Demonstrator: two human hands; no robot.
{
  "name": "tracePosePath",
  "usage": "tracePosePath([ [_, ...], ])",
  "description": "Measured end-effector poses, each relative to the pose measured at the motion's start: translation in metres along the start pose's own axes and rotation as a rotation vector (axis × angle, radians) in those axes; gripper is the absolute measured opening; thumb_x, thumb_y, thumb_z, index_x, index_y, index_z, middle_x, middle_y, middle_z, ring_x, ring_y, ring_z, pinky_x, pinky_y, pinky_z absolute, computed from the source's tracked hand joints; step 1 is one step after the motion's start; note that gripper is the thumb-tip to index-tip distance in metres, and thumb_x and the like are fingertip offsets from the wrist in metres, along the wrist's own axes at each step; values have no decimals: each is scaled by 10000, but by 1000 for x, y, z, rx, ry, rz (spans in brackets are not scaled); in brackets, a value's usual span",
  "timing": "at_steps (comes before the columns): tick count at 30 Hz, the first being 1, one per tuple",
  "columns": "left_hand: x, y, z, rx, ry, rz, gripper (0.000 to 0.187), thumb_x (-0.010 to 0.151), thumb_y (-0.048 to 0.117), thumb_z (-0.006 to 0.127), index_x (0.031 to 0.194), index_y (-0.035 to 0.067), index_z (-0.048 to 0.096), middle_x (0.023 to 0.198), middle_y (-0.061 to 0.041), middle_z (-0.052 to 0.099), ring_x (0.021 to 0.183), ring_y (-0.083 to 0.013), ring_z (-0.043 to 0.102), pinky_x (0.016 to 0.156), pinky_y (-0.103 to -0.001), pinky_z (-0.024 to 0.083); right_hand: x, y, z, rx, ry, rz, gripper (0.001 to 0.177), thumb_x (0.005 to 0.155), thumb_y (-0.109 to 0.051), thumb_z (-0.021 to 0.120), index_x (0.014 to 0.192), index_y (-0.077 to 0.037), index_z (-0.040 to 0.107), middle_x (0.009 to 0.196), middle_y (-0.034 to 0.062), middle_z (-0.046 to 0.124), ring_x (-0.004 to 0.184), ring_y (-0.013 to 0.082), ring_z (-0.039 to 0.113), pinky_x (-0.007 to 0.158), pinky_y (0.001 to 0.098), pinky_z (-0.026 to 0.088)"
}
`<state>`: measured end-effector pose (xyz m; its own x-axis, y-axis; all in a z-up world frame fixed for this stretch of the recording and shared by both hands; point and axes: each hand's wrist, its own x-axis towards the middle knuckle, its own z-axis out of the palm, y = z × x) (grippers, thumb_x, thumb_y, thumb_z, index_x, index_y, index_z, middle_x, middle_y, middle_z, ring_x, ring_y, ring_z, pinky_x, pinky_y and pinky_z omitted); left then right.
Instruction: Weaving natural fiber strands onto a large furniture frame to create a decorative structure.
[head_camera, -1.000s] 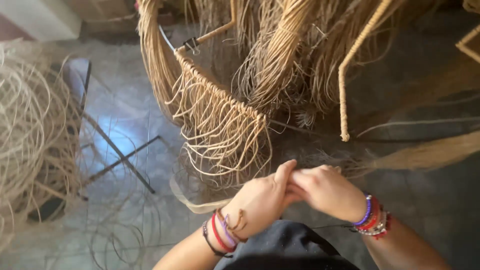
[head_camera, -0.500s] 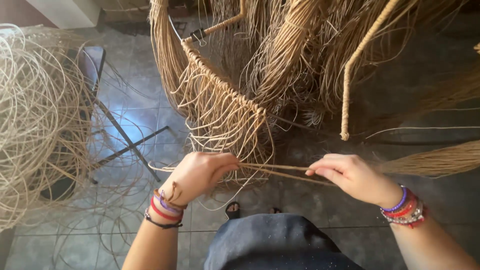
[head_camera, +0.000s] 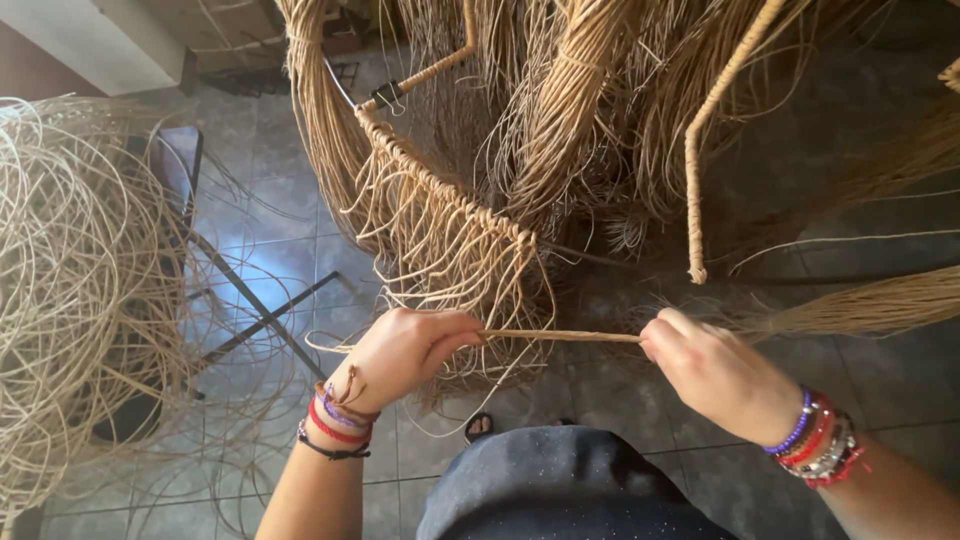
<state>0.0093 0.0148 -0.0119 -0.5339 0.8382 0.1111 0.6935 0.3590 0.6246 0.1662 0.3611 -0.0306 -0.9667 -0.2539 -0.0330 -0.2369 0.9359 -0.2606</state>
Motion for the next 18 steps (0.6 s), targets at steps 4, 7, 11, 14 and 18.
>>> tracePosePath([
  [4,0,-1,4,-26,25,58,219,1023,283,568,1084,173,747,954,26,807,803,-187,782,724,-327,567,-3,5,7,49,110,-49,132,1008,-136,524,882,-101,542,796,16,583,446,197,603,382,392,447],
  [7,0,14,5,-108,-47,31,261,1016,287,576,1138,141,755,941,0,824,778,-136,801,743,-292,615,-3,3,-4,88,225,-125,36,969,-63,567,949,-75,595,850,12,622,376,107,500,307,267,398],
  [11,-1,52,7,-78,266,178,453,1014,222,613,1431,66,532,1495,-172,524,1346,-351,576,1133,-466,476,5,-17,-36,149,438,-322,163,974,-29,555,1099,-13,659,1057,101,683,962,253,682,917,376,579],
  [14,1,66,19,-26,563,457,210,1017,186,517,1123,65,652,1107,-105,589,921,-272,561,788,-420,431,18,-30,-42,233,604,-216,203,1014,-9,530,1137,-50,686,974,61,692,796,177,646,776,305,547],
  [18,30,94,32,-28,512,525,235,1076,93,460,1084,-4,674,999,-163,600,779,-308,578,722,-407,517,57,-46,-46,8,885,122,262,1040,-1,667,1296,-41,707,1123,82,779,642,158,621,635,327,509],
])
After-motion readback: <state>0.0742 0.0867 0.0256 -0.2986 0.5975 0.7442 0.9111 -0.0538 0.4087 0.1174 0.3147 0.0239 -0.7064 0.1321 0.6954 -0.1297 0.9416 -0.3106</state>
